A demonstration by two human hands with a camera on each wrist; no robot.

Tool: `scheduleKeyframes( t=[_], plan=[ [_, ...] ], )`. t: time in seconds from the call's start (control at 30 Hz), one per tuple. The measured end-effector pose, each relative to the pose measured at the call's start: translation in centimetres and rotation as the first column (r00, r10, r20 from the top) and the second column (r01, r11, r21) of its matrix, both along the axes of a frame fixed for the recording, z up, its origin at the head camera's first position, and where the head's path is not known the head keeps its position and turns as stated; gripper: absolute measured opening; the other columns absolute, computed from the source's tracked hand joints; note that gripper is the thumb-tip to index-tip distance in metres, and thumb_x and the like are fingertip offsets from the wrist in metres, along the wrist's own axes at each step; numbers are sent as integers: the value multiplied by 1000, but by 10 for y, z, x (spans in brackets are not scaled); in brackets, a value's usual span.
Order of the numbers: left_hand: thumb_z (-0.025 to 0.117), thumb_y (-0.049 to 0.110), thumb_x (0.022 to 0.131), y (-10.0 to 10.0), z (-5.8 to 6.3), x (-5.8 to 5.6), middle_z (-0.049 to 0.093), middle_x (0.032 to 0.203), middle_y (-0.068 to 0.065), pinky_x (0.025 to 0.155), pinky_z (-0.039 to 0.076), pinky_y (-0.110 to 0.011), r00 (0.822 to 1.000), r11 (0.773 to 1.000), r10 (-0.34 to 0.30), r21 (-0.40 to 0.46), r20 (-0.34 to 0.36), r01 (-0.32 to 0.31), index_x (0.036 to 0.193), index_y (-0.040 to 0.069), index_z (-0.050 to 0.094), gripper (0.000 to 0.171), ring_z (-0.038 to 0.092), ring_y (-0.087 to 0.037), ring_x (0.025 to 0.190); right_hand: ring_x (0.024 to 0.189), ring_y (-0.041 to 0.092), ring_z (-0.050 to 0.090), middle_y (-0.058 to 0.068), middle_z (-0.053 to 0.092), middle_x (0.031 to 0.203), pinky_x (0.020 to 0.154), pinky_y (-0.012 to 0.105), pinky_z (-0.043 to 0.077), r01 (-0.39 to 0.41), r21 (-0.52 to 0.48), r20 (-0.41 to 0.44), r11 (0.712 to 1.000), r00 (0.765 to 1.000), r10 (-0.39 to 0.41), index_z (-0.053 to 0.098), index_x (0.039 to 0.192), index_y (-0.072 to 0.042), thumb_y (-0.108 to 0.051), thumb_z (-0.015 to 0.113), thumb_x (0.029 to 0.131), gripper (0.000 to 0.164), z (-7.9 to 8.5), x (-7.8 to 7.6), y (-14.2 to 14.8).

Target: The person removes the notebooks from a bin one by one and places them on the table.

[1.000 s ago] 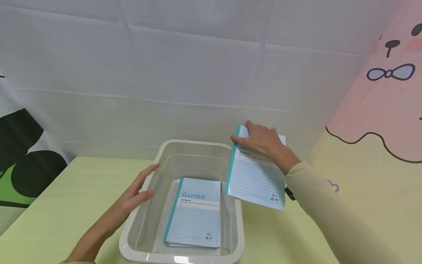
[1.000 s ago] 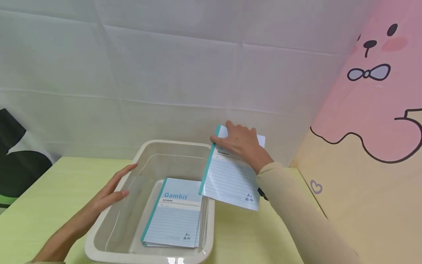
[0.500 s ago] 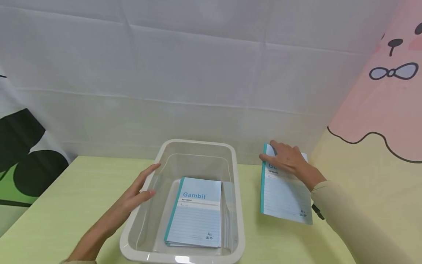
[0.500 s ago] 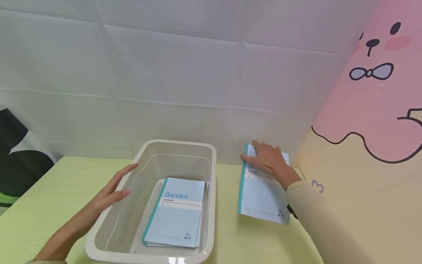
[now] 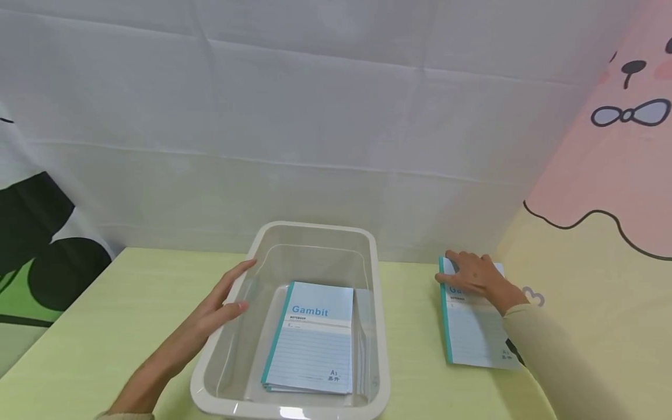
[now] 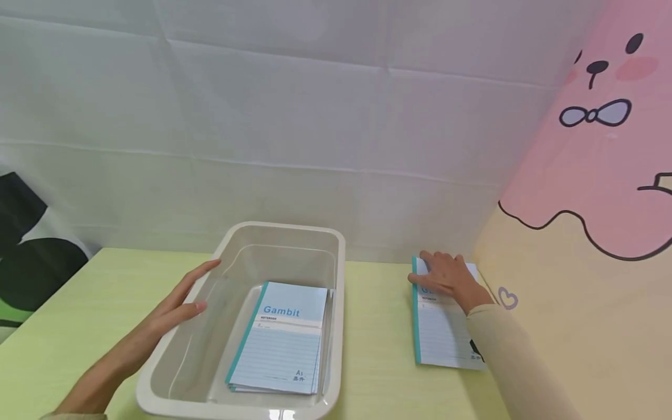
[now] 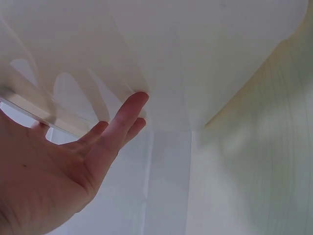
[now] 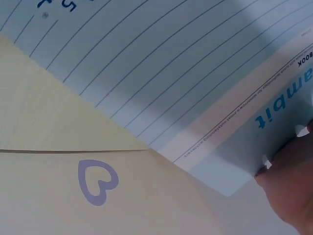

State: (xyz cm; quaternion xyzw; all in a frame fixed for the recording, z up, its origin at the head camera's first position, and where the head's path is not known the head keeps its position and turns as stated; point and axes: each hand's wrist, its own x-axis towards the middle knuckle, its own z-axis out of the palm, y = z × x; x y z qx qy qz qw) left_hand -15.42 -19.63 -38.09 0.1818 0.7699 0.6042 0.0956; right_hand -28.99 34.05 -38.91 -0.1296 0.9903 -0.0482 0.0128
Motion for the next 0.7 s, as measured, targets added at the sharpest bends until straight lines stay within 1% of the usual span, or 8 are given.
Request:
scheduleKeyframes(
  t=[0.23,0.33,0.43,0.5,0.6,0.7],
  plan=[
    [44,24,109,0,1,0,17,167,-11,85,60,-40,1000,1000,1,2,-12,-1,166,39,15,65,61,-14,119,123,50,58,30,61,135,97,71,42,-8,11,-12,1000,1000,8,50,149,0,-64,60,94,85,-18,-7,4],
    [43,25,109,0,1,0,15,168,-9,87,60,-39,1000,1000,7,-15,-13,-7,165,40,15,64,61,-14,120,118,47,59,26,63,129,96,73,42,-5,2,-24,1000,1000,5,53,143,-2,-66,61,92,82,-24,-8,6],
    [43,25,110,0,1,1,15,168,-9,87,60,-41,1000,1000,8,-15,-3,-8,165,41,16,64,61,-17,121,112,44,60,22,64,122,94,73,43,-4,-14,-35,1000,999,4,55,136,-4,-67,64,91,78,-30,-7,7],
    [43,25,109,1,1,2,16,167,-11,87,60,-42,1000,1000,4,-5,9,-4,165,41,15,64,62,-19,121,111,43,60,21,63,120,92,74,43,-7,-28,-36,1000,999,6,55,135,-5,-67,64,90,77,-33,-6,7],
    [43,25,109,2,2,3,17,166,-16,86,60,-45,1000,1000,-5,14,18,5,166,40,15,65,61,-24,121,114,44,59,22,62,125,94,75,43,-10,-42,-36,999,999,9,55,138,-5,-66,65,91,78,-37,-5,8],
    [44,25,109,3,4,4,17,166,-17,86,60,-47,1000,1000,-8,24,18,7,166,39,14,65,60,-29,122,116,45,58,24,60,127,94,74,43,-14,-45,-41,999,999,12,55,140,-5,-65,65,92,78,-39,-6,9]
  ],
)
